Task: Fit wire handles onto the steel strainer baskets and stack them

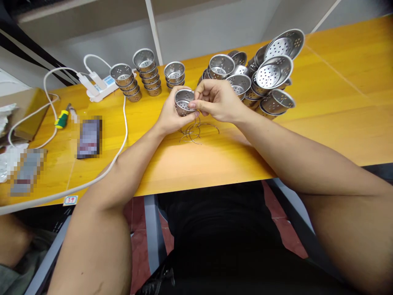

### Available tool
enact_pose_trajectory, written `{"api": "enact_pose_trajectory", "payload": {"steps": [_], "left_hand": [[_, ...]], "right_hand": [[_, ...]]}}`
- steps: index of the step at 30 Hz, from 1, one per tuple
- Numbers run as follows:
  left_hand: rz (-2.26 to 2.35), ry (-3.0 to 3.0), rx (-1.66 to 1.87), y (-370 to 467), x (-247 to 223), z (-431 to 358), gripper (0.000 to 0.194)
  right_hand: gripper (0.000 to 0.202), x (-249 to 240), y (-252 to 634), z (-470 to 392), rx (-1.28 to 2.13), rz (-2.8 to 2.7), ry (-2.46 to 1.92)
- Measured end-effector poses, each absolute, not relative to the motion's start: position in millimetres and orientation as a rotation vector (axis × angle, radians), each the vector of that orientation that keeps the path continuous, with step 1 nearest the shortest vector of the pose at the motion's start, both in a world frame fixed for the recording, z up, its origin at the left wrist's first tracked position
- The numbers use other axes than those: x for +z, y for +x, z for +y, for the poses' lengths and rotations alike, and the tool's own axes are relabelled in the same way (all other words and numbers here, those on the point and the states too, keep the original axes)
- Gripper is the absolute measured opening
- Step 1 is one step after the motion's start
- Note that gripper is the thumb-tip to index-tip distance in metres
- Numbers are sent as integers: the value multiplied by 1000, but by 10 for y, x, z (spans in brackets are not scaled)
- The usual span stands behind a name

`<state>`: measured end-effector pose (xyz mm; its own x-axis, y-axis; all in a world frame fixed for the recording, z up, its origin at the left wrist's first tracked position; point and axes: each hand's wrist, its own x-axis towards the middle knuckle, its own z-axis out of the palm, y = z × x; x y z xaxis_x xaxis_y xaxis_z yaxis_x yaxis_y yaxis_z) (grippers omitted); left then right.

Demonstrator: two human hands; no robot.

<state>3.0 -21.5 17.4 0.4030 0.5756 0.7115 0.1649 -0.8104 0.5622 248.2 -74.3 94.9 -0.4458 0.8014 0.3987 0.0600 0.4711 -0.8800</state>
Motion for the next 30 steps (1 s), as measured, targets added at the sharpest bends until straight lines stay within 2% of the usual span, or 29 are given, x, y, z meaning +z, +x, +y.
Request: {"api": "enact_pose_trajectory", "payload": {"steps": [4, 9, 16, 30], "left_hand": [[628, 2276, 1368, 17, 147, -189, 83], [631, 2242, 1393, 2, 90, -144, 97], [742, 2190, 1512, -71, 25, 7, 108], [730, 2170, 1522, -134, -3, 84, 113]], "right_hand": [[97, 908, 2478, -726, 1003, -1832, -718], [97, 846, 2483, -738, 843, -1842, -701], [76, 887, 2600, -768, 459, -2035, -731], [69, 836, 2582, -803, 370, -2135, -713]]}}
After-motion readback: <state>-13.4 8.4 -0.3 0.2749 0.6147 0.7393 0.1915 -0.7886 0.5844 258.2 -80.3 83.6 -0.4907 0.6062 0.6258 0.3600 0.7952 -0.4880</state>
